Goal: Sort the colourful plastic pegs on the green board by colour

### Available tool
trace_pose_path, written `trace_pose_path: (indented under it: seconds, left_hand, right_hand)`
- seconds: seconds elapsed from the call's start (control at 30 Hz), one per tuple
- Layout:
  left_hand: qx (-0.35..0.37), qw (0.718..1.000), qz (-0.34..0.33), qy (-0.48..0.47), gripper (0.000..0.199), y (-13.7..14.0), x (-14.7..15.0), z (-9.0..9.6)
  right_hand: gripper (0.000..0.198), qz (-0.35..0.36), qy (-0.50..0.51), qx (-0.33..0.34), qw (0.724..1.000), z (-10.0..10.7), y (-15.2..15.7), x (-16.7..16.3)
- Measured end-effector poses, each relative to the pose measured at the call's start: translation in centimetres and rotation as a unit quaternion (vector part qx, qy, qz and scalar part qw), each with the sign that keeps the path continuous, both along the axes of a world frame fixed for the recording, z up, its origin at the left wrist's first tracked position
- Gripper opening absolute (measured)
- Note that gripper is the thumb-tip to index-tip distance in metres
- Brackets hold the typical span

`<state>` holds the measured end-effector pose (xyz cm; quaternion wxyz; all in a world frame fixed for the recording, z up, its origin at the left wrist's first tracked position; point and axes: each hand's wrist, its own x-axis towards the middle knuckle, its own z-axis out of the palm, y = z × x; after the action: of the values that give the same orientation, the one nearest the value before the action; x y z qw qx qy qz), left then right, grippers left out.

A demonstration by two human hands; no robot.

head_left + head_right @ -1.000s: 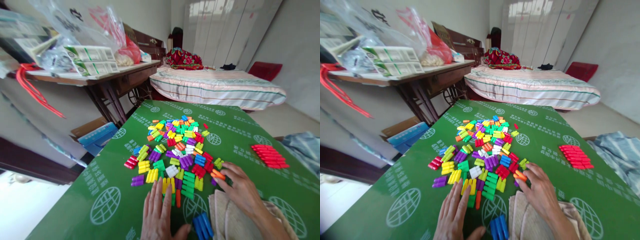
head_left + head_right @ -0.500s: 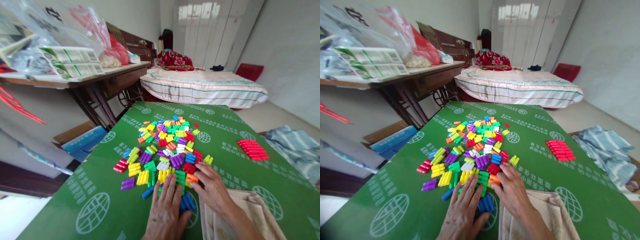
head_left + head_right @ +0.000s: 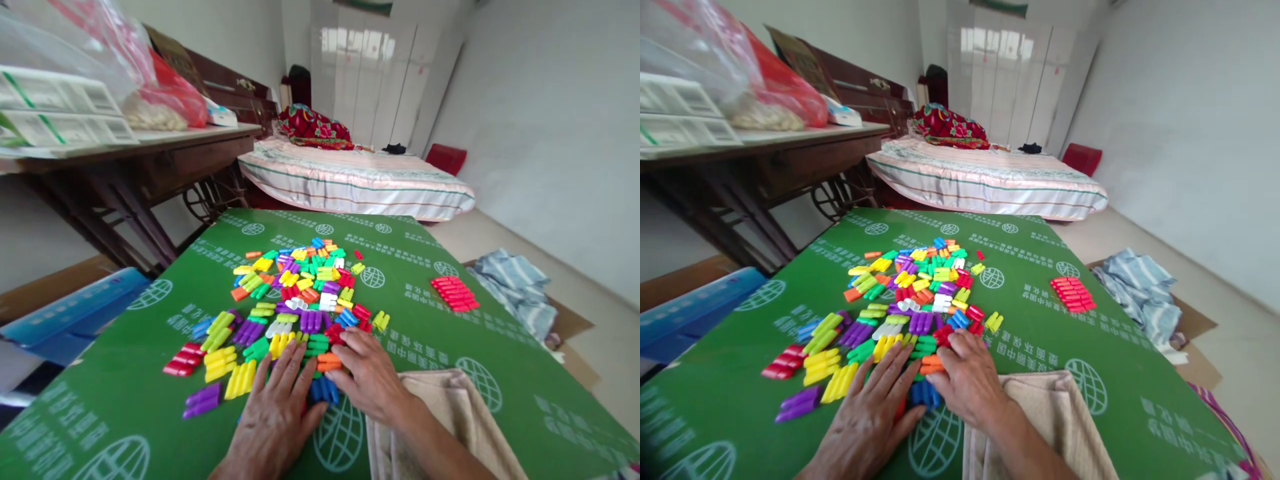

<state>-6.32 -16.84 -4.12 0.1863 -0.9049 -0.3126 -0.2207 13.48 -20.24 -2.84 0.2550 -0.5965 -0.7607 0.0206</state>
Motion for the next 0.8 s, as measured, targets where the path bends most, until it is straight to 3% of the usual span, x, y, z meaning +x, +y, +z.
trace_pose_path:
  seconds: [0.17,0.33,0.47,0.6,0.8]
  left_hand:
    - [0.001,1.000,-0.002,0.018,0.049,-0.2,-0.2,0.3]
    - [-0.016,1.000,0.011,-0.017,0.044,-0.7,0.2,0.4]
    - [-0.039,0.998,0.018,-0.055,0.043,-0.8,0.4,0.4]
    - [-0.033,0.999,0.015,-0.029,0.045,-0.8,0.3,0.4]
    - [-0.031,0.999,0.011,0.000,0.047,-0.6,0.0,0.2]
  right_hand:
    - [0.022,-0.047,-0.005,0.038,0.998,-0.7,0.7,4.3]
    - [0.027,-0.074,-0.047,-0.014,0.996,-0.2,1.3,8.0]
    - [0.025,-0.031,-0.061,-0.074,0.995,0.6,1.7,7.3]
    - [0.018,-0.036,-0.080,-0.108,0.990,0.7,2.2,5.7]
    - [0.019,-0.031,-0.067,-0.083,0.994,-0.4,2.4,5.3]
